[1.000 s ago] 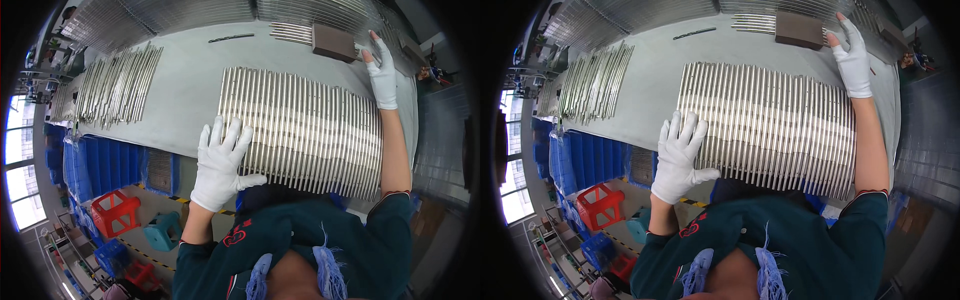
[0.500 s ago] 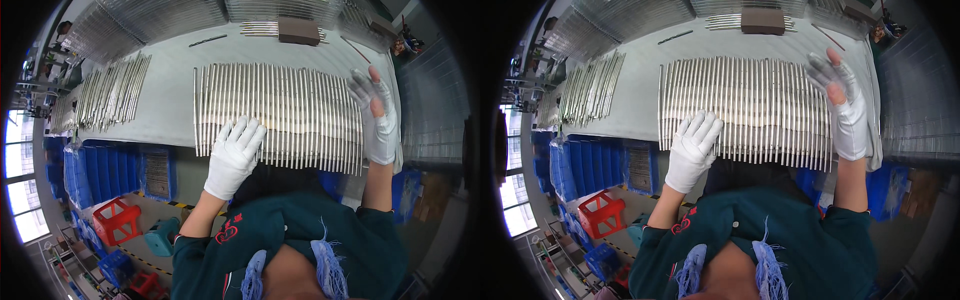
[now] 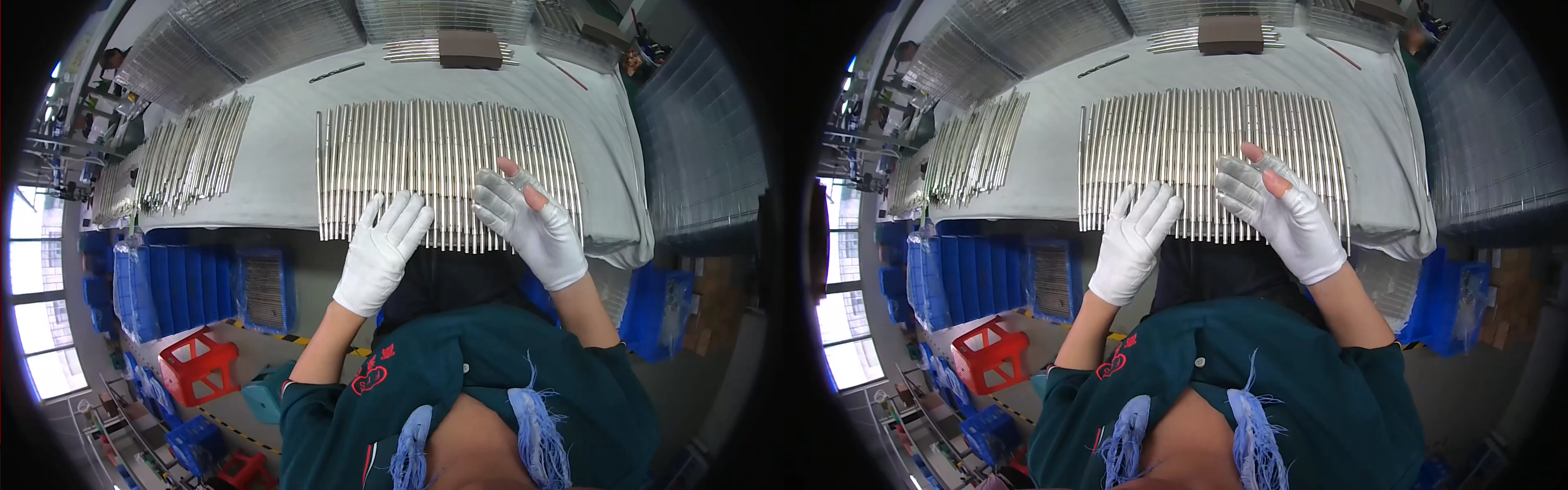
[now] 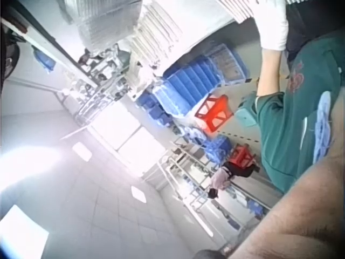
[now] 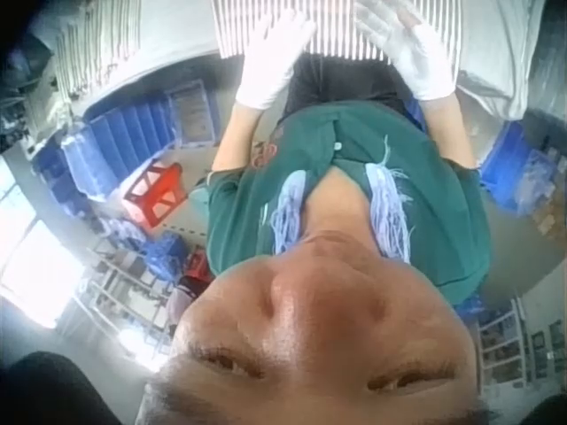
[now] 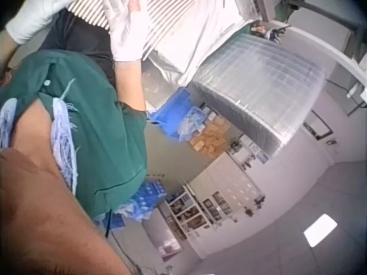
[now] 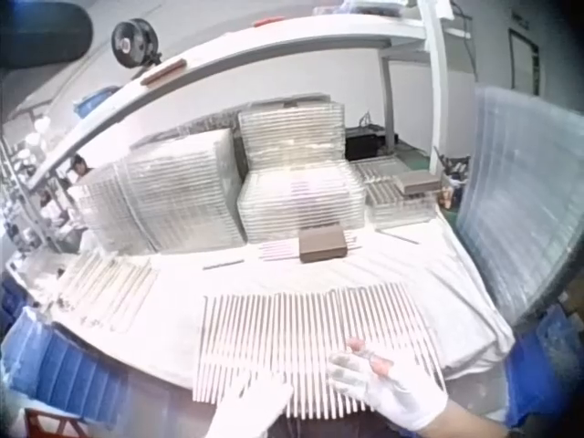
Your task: Organizing and bundling thin metal rods into groups at a factory workstation.
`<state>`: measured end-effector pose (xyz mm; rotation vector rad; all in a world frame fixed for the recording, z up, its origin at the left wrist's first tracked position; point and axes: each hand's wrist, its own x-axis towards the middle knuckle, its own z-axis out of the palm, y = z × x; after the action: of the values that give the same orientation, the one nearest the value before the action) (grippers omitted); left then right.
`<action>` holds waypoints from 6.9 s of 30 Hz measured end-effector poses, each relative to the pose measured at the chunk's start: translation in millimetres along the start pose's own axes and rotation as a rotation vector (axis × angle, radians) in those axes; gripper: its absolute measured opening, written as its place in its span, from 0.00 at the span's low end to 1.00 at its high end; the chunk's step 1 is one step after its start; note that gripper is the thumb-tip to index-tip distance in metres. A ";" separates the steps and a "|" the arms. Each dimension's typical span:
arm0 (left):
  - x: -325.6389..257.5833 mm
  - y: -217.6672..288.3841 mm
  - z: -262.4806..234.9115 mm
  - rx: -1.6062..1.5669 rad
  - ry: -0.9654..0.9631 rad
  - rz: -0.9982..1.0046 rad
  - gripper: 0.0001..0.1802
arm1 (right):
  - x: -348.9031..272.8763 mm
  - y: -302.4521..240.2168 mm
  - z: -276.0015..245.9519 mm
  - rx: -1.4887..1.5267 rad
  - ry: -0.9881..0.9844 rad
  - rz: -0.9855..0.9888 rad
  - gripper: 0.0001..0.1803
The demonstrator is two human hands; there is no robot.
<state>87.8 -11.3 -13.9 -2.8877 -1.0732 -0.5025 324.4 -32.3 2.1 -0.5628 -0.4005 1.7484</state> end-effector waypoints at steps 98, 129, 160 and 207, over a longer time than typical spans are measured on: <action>102.0 84.6 -1.4 -0.382 0.200 0.473 0.23 | -25.5 -25.9 -58.3 0.336 0.174 0.291 0.22; 107.2 91.2 11.9 -0.218 -0.184 0.228 0.35 | -49.4 -72.1 -59.5 0.053 0.368 -0.184 0.24; 116.3 94.3 2.2 -0.421 0.229 0.253 0.22 | -41.5 -58.7 -44.5 -0.286 0.281 -0.101 0.24; 47.1 -76.8 -4.0 0.211 0.099 -0.602 0.26 | 34.6 -82.4 -23.4 -0.597 0.125 -0.429 0.16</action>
<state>71.1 76.6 -2.8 -2.3006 -1.8474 -0.4955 397.3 20.8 22.1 -0.9255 -0.8957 1.1627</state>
